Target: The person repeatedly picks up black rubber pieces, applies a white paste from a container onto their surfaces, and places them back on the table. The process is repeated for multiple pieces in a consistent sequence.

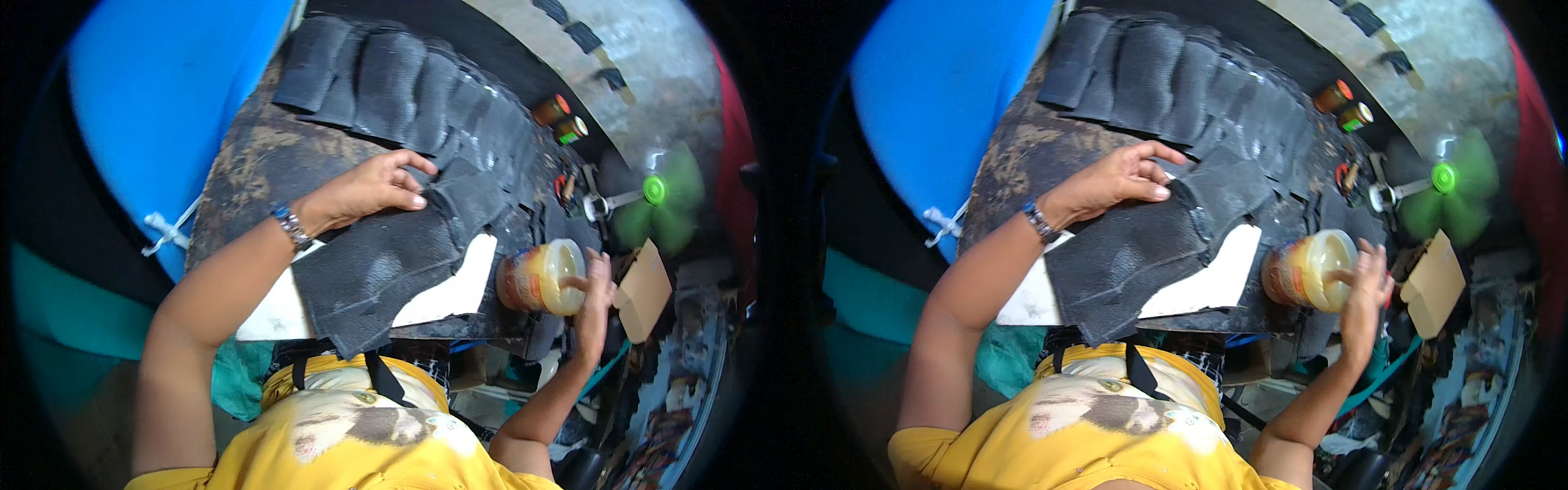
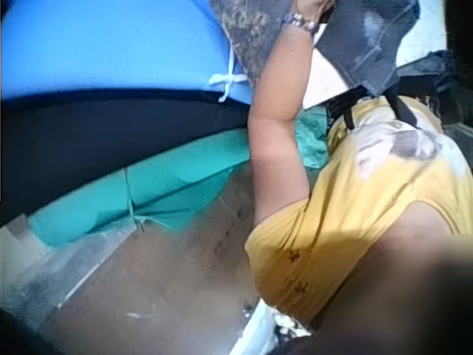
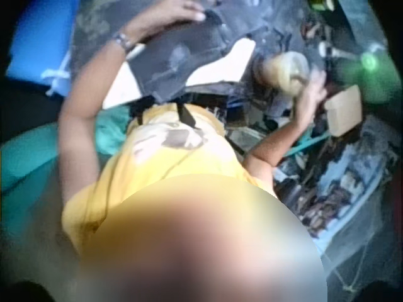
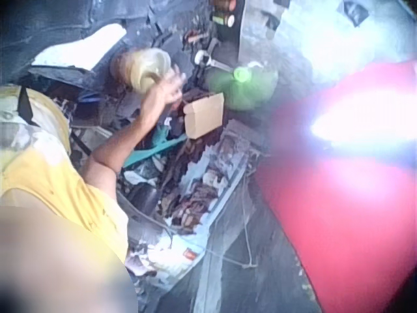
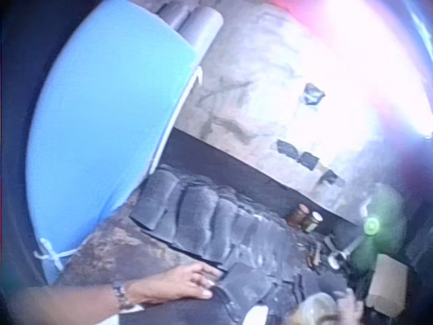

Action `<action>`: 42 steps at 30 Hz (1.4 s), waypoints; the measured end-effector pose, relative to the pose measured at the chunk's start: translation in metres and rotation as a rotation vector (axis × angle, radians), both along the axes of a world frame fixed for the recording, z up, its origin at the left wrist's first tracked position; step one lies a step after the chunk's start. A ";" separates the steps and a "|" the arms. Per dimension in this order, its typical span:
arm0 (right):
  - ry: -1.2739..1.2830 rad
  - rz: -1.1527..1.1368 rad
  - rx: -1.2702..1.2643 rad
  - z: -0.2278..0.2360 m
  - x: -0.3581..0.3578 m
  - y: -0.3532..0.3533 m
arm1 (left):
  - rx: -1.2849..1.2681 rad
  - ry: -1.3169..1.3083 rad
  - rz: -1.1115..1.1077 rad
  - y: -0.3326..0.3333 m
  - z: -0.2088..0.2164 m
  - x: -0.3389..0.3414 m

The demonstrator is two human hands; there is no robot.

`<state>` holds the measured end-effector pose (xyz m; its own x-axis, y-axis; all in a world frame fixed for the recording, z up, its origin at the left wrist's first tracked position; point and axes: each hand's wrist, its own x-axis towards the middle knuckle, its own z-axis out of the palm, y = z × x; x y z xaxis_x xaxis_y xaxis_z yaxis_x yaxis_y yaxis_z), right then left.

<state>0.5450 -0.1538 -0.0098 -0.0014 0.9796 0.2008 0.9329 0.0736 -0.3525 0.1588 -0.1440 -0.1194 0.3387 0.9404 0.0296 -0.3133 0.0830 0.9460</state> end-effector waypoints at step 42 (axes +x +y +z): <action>-0.195 0.944 -0.201 -0.051 -0.214 -0.081 | -0.024 -0.022 -0.071 0.012 -0.025 -0.005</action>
